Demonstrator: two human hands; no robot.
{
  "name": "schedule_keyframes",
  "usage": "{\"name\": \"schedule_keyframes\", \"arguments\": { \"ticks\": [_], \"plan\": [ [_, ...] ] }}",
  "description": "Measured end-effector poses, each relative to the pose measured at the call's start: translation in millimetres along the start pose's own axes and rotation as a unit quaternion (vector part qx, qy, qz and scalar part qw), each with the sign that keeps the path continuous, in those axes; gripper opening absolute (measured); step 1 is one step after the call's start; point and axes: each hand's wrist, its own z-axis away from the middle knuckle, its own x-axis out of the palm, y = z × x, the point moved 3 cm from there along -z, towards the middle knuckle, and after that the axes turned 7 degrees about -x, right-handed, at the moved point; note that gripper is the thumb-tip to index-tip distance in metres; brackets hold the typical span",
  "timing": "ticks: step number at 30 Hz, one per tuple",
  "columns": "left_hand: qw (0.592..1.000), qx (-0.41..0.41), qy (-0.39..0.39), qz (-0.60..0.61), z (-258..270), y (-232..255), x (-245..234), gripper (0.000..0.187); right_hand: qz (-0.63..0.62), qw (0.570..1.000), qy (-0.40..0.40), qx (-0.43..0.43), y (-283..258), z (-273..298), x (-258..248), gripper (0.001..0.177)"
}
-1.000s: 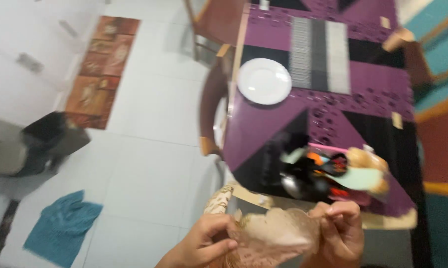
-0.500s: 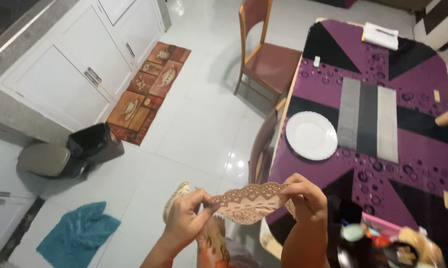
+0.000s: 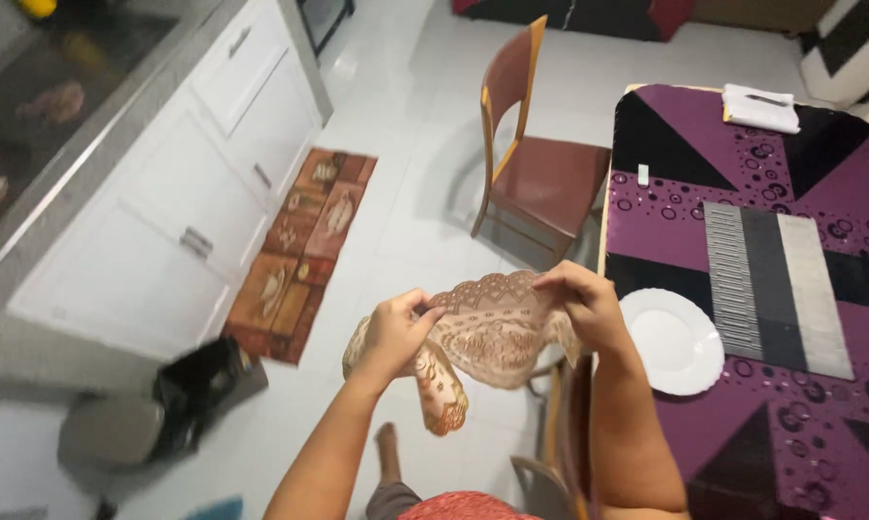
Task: Setting a dining table with placemats and plates, and washing utensils in a sink.
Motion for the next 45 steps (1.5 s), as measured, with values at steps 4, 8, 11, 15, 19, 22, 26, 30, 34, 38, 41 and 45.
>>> {"name": "schedule_keyframes", "arguments": {
  "ticks": [4, 8, 11, 15, 19, 22, 26, 30, 34, 38, 41, 45],
  "plan": [
    [0.998, 0.059, -0.009, -0.011, -79, -21, -11, 0.019, 0.081, 0.995, -0.012, 0.048, 17, -47, 19, 0.036],
    [0.993, 0.114, -0.034, -0.025, -161, -19, -17, 0.019, 0.218, 0.974, -0.007, 0.055, 28, -86, 20, 0.037],
    [0.988, 0.125, -0.076, -0.040, -204, 3, -4, 0.017, 0.262, 0.963, 0.008, 0.065, 32, -96, 5, 0.044],
    [0.978, 0.155, -0.130, -0.057, -260, 12, 57, 0.016, 0.300, 0.941, 0.061, 0.145, 32, -99, -30, 0.052],
    [0.963, 0.188, -0.169, -0.088, -312, 22, 140, 0.012, 0.272, 0.938, 0.118, 0.182, 73, -91, -100, 0.052],
    [0.959, 0.202, -0.181, -0.081, -360, 32, 209, 0.009, 0.278, 0.924, 0.160, 0.206, 104, -100, -163, 0.048],
    [0.952, 0.241, -0.175, -0.069, -419, 62, 280, 0.007, 0.318, 0.886, 0.185, 0.284, 176, -112, -249, 0.036],
    [0.947, 0.241, -0.181, -0.106, -488, 103, 348, 0.004, 0.468, 0.819, 0.132, 0.305, 268, -134, -326, 0.019],
    [0.934, 0.307, -0.141, -0.118, -546, 161, 389, 0.002, 0.555, 0.757, 0.246, 0.241, 282, -184, -369, 0.011],
    [0.896, 0.441, -0.058, -0.020, -584, 214, 400, 0.007, 0.586, 0.712, 0.380, 0.070, 275, -222, -388, 0.015],
    [0.865, 0.487, -0.069, -0.101, -612, 186, 435, 0.021, 0.564, 0.713, 0.411, 0.064, 319, -214, -402, 0.018],
    [0.867, 0.440, -0.205, -0.115, -641, 73, 545, 0.025, 0.539, 0.725, 0.413, 0.114, 438, -154, -419, 0.017]
  ]
}}
